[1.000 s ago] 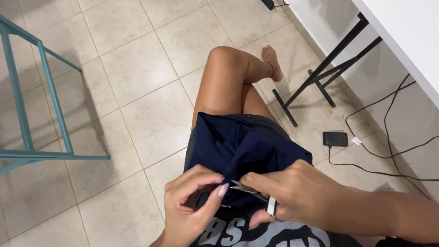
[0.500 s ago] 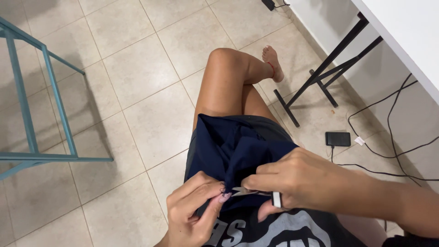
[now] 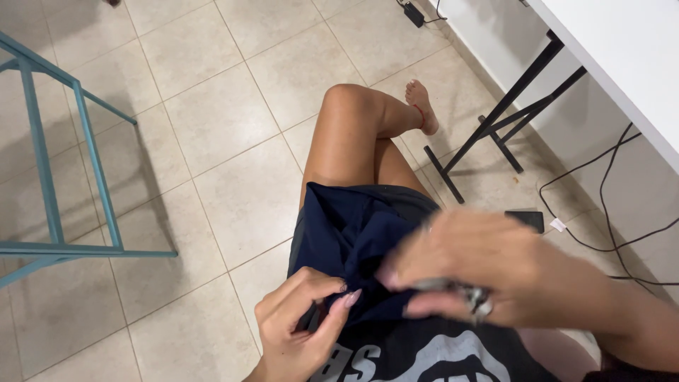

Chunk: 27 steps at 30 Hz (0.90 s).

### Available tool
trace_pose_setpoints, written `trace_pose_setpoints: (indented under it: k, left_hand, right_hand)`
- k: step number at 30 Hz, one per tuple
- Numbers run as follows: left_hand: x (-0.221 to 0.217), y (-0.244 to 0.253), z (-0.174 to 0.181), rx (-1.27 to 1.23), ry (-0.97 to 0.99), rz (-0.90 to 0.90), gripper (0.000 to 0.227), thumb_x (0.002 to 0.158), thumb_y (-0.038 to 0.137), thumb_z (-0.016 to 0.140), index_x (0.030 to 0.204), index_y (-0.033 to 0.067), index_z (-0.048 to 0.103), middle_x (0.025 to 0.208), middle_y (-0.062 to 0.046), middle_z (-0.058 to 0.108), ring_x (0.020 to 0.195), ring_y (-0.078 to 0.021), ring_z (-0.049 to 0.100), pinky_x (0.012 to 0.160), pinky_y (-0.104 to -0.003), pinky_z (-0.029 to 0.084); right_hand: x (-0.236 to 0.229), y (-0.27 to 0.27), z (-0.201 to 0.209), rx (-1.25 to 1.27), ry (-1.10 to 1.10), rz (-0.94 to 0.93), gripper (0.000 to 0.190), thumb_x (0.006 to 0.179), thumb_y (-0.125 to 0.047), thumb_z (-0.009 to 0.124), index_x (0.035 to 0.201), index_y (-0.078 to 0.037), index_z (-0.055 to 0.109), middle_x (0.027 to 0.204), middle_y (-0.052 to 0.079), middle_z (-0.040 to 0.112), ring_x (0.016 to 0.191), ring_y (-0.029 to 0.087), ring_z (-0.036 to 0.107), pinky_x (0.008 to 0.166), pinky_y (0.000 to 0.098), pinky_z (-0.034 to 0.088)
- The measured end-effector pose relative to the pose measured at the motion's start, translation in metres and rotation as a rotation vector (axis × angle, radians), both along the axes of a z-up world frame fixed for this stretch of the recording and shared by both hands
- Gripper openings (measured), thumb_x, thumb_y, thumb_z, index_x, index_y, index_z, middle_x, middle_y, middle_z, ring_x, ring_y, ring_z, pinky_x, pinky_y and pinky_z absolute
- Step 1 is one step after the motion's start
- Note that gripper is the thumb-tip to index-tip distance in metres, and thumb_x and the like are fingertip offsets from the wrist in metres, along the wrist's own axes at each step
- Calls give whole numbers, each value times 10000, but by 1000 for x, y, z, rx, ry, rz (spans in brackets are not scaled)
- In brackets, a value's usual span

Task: Trimming loose threads from a dark blue garment using small scissors

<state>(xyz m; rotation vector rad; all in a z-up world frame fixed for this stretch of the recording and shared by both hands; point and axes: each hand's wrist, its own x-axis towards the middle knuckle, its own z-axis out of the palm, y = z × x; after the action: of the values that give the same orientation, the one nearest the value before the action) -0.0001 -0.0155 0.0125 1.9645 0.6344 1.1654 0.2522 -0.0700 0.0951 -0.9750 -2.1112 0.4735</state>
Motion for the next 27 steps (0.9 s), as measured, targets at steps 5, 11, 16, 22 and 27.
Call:
trace_pose_setpoints:
  k: [5,11,16,22,27]
  left_hand:
    - [1,-4,-10,238,67,131,131,894,21,811,883,23,681,767,-67,699,584,-156,622,550,-238,490]
    - [21,-16,-16,437,117,166,217,933,129,850,924,35,654,736,-64,677,545,-174,616,521,-284,479]
    - [31,-6,-7,-134,179,-834,341,1134,278,590,1338,5,601,1204,-175,725,1076,-320,762,965,-414,598]
    - [25,33,-31,378,33,10,386,912,199,901,1232,69,731,1135,-99,739,1016,-306,708,972,-427,585]
    - [31,50,-11,-66,132,-421,222,946,223,825,1055,67,710,930,-40,683,811,-187,666,788,-281,508]
  right_hand:
    - [-9,35,-30,-18,-72,141,247,1101,-149,611,1330,-73,669,1360,99,676,1281,300,630,1175,508,457]
    - [-17,29,-61,22,-33,23,127,1100,-83,588,1178,-47,681,1126,141,649,981,289,671,867,393,525]
    - [-7,31,-79,200,304,-321,310,1114,-297,540,1017,-46,693,1034,139,655,933,239,757,891,342,649]
    - [-7,32,-97,60,721,-144,289,1081,-333,692,999,-60,644,929,161,693,859,266,748,833,346,632]
    - [-8,36,-86,132,1025,-48,365,1049,-337,792,933,-49,599,847,133,617,691,275,682,706,394,589]
